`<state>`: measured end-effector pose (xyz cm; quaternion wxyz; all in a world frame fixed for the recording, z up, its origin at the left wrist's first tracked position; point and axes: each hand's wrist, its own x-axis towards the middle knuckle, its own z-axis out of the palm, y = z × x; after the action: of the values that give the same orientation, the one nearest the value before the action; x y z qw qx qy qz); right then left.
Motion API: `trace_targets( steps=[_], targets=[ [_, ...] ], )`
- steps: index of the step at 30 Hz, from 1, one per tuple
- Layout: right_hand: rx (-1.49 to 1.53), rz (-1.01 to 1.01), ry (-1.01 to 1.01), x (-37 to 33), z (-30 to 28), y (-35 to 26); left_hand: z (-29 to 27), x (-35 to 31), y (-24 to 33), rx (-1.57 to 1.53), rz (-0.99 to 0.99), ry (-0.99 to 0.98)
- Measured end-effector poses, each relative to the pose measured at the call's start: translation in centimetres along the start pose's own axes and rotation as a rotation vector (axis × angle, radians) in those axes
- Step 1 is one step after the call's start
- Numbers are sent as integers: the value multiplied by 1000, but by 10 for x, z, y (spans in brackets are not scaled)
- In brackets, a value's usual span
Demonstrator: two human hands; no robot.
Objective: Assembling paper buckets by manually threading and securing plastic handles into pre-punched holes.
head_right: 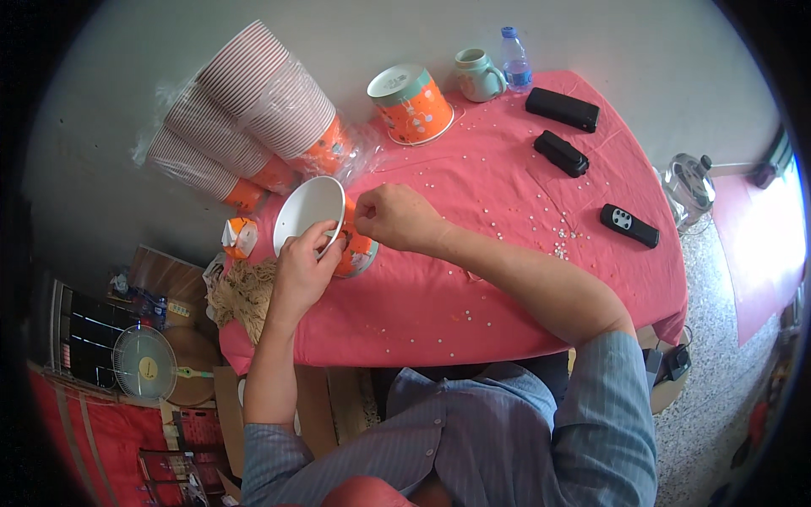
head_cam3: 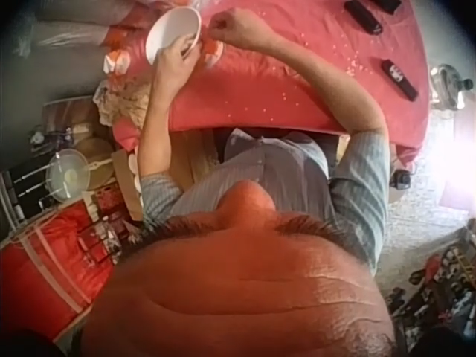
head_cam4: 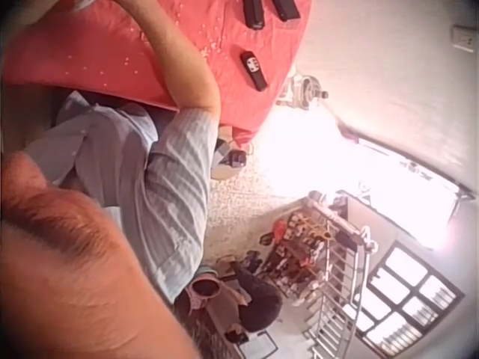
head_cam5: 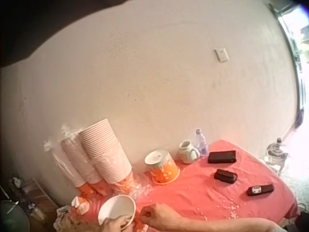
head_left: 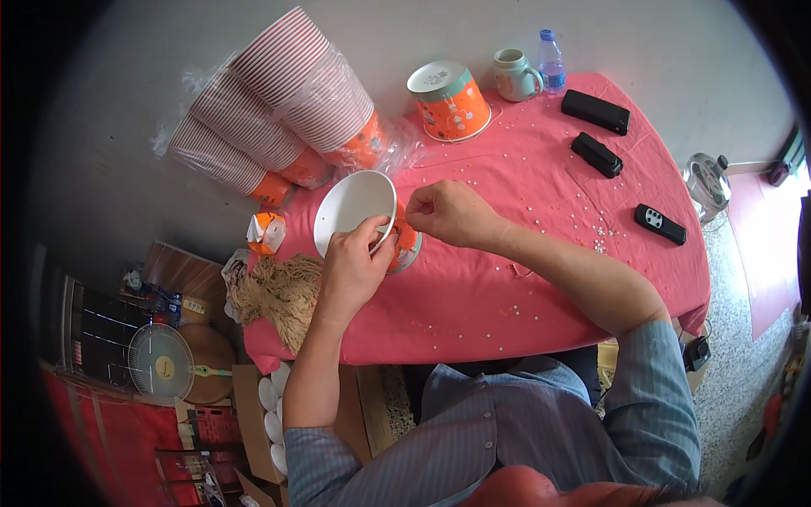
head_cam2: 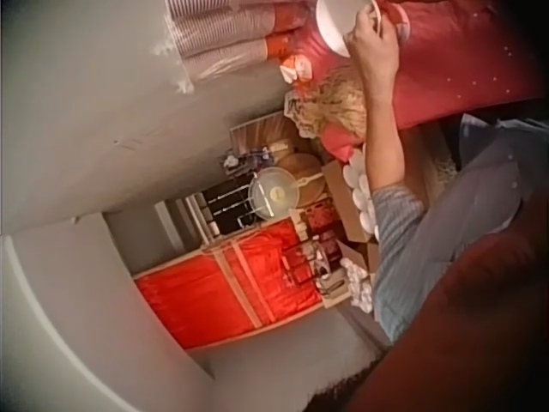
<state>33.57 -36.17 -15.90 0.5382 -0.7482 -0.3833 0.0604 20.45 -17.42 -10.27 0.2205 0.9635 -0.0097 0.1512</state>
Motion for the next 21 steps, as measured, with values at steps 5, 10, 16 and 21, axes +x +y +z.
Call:
trace_targets(
  steps=[5, 10, 16, 21],
  targets=[
    [-13, 1, -10, -1, 3, 0, -4, 1, 7, 10, 19, -45],
    [-14, 2, 4, -2, 2, 0, -12, 5, 21, -25, -50, -130],
    [-15, -33, 18, 1, 5, 0, -9, 17, -5, -59, 102, -79],
    [3, -8, 11, -1, 3, 1, -17, 28, 6, -48, 18, -207]
  ],
)
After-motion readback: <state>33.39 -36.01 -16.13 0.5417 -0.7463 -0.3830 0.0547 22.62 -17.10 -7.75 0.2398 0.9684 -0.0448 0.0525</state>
